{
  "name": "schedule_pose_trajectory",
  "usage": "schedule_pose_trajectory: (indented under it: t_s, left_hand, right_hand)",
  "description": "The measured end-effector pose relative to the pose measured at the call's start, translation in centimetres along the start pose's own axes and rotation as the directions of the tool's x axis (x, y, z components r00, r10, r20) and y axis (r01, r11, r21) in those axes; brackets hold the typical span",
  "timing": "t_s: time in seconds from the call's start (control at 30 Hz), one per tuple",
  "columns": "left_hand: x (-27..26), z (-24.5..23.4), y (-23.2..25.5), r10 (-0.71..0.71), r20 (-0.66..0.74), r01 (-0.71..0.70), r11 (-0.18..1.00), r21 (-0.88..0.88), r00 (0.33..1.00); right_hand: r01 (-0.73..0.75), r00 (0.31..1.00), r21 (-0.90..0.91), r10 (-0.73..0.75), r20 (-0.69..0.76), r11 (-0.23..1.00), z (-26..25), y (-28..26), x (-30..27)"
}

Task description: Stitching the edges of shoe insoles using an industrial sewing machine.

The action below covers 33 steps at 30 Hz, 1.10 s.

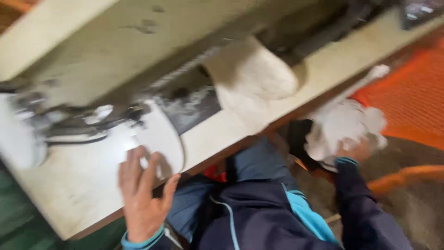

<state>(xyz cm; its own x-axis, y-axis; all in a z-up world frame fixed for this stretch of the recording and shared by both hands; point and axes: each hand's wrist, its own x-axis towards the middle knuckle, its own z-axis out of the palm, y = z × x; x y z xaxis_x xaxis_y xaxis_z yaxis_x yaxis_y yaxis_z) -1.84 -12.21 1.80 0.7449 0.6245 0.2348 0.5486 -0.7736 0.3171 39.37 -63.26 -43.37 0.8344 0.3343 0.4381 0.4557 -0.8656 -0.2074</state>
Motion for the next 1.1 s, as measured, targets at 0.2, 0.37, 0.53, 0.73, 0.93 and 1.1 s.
schedule_pose_trajectory:
  t_s: [0.2,0.37,0.53,0.73,0.93,1.1]
  left_hand:
    - [-0.2,-1.0,-1.1,-0.037,0.043,0.038,0.999,-0.023,0.998]
    - [0.3,-1.3,-1.4,-0.046,0.031,0.046,0.999,-0.023,0.998]
    - [0.5,-1.2,-2.0,-0.047,0.02,0.047,0.999,-0.015,0.999]
    - [0.6,-1.0,-2.9,-0.027,-0.021,0.027,1.0,-0.014,0.999]
    - [2.1,-1.8,-3.2,0.022,-0.049,-0.025,0.998,-0.063,0.999]
    - [1.7,1.6,-5.2,0.156,-0.188,-0.177,0.979,-0.1,0.97]
  right_hand:
    - [-0.406,0.907,0.029,0.398,0.139,0.914,0.6,-0.3,0.6]
    - [-0.529,0.752,-0.155,0.546,0.369,0.834,-0.8,-2.5,3.5]
    - [-0.273,0.951,0.064,0.279,-0.135,0.96,0.0,-2.6,4.3]
    - [-0.304,0.95,0.323,0.313,0.025,0.896,0.5,0.5,1.8]
    - [0.085,0.995,0.359,-0.064,-0.072,0.93,-7.2,-1.8,6.6]
    - [-0.33,0.911,0.917,0.332,0.247,0.223,-13.4,-9.1,14.9]
